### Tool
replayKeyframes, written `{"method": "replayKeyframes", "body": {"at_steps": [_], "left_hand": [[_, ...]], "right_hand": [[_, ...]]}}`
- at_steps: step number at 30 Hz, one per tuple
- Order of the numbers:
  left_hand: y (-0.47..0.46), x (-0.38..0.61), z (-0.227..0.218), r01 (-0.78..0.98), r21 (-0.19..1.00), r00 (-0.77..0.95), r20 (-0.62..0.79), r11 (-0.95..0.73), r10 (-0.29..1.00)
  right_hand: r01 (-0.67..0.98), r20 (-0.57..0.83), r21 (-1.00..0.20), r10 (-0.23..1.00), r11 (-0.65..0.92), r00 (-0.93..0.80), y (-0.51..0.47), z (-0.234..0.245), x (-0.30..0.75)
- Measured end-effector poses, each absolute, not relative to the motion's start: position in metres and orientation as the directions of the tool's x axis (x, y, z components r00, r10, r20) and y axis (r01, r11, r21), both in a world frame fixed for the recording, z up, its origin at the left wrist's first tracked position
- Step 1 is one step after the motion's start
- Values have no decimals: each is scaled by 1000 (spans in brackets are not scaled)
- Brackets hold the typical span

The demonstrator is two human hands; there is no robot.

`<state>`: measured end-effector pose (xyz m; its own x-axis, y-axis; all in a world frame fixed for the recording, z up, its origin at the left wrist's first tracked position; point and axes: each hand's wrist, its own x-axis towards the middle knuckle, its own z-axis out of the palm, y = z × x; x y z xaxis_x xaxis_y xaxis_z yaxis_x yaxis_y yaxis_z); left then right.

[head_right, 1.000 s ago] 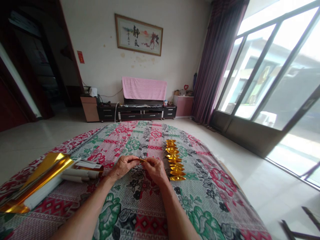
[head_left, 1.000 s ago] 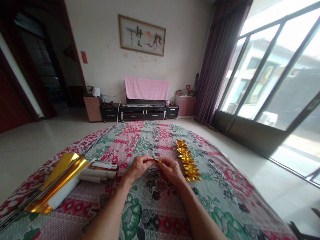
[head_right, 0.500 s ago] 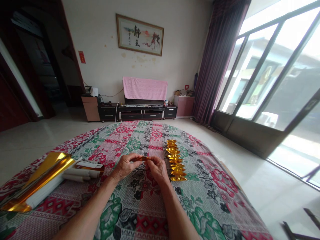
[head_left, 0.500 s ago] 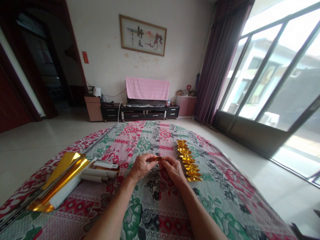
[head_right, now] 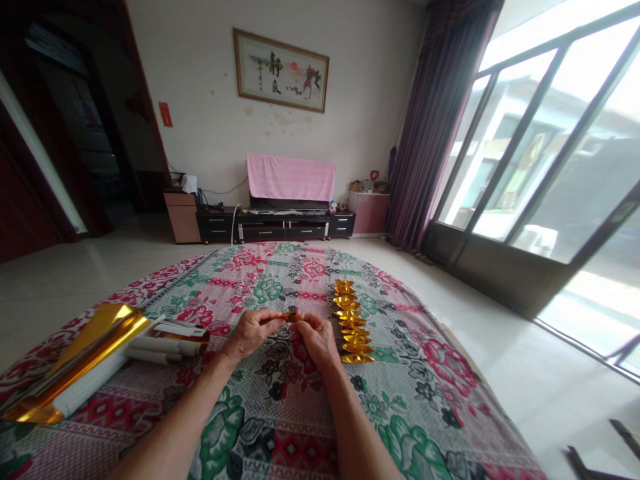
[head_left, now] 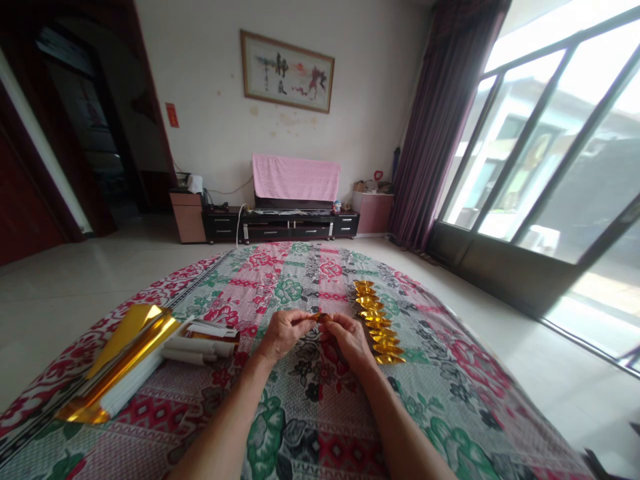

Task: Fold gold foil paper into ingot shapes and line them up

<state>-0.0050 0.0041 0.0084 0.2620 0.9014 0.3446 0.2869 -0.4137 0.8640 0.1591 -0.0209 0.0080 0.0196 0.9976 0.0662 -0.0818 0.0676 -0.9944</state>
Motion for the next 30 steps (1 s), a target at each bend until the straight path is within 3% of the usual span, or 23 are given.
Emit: {"method": "replayKeyframes", "body": {"at_steps": [15, 24, 30], "left_hand": [[4, -9, 7, 171, 949, 253, 220, -267, 942], [2, -7, 8, 194, 940, 261, 228, -282, 938], [1, -8, 10, 232, 935, 259, 207, -269, 943]], "right_hand": [[-89, 87, -992, 996, 89, 24, -22, 3, 162], [80, 159, -985, 984, 153, 76, -19, 4, 159], [30, 165, -986, 986, 165, -2, -21, 9, 158]]}}
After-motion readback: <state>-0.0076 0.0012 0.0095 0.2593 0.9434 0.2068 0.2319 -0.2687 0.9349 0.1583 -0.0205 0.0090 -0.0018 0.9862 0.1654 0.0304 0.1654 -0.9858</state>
